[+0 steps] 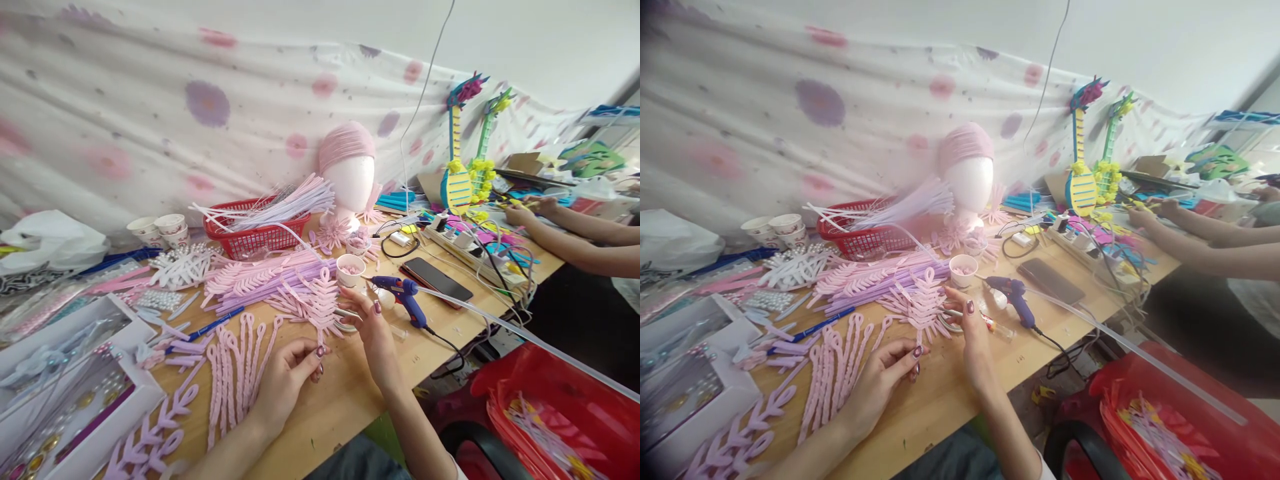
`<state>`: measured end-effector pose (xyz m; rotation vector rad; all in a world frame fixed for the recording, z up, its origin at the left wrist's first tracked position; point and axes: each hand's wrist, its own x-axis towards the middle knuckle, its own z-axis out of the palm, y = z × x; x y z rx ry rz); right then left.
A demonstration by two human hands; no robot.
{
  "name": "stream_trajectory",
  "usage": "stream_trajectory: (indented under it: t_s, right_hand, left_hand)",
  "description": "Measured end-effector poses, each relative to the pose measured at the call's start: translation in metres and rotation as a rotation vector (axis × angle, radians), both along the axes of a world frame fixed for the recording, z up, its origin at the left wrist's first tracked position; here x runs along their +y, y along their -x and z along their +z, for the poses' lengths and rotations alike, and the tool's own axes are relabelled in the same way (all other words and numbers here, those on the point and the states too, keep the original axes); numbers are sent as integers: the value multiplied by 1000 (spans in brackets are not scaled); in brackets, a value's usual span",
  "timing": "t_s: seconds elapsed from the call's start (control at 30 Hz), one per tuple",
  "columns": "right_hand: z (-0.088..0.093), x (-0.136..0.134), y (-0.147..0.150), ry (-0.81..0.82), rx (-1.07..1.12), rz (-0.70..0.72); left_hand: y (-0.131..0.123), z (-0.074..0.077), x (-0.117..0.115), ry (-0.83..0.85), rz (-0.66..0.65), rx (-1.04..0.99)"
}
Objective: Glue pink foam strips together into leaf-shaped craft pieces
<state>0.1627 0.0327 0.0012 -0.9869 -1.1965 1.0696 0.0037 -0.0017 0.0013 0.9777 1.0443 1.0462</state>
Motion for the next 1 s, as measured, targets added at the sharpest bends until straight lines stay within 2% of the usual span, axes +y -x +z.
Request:
stream_trajectory:
  t_s: [0.17,0.47,0.7,0.9,1.0]
  right_hand:
    - [-4,-2,-1,-2,-8,38]
    - [-3,-10,0,7,5,14]
    - [0,-17,8,33,53,-207]
    - [-5,-29,13,96,-94,2]
    - [-7,-34,14,55,-171,34]
  left_hand:
    - [1,0,-1,-7,-7,8]
    - [0,5,-2,-10,-8,29]
    - [0,4,-2,-21,-19,46]
    - [0,2,-1,-18,-22,24]
    - [0,2,0,-14,-13,-13]
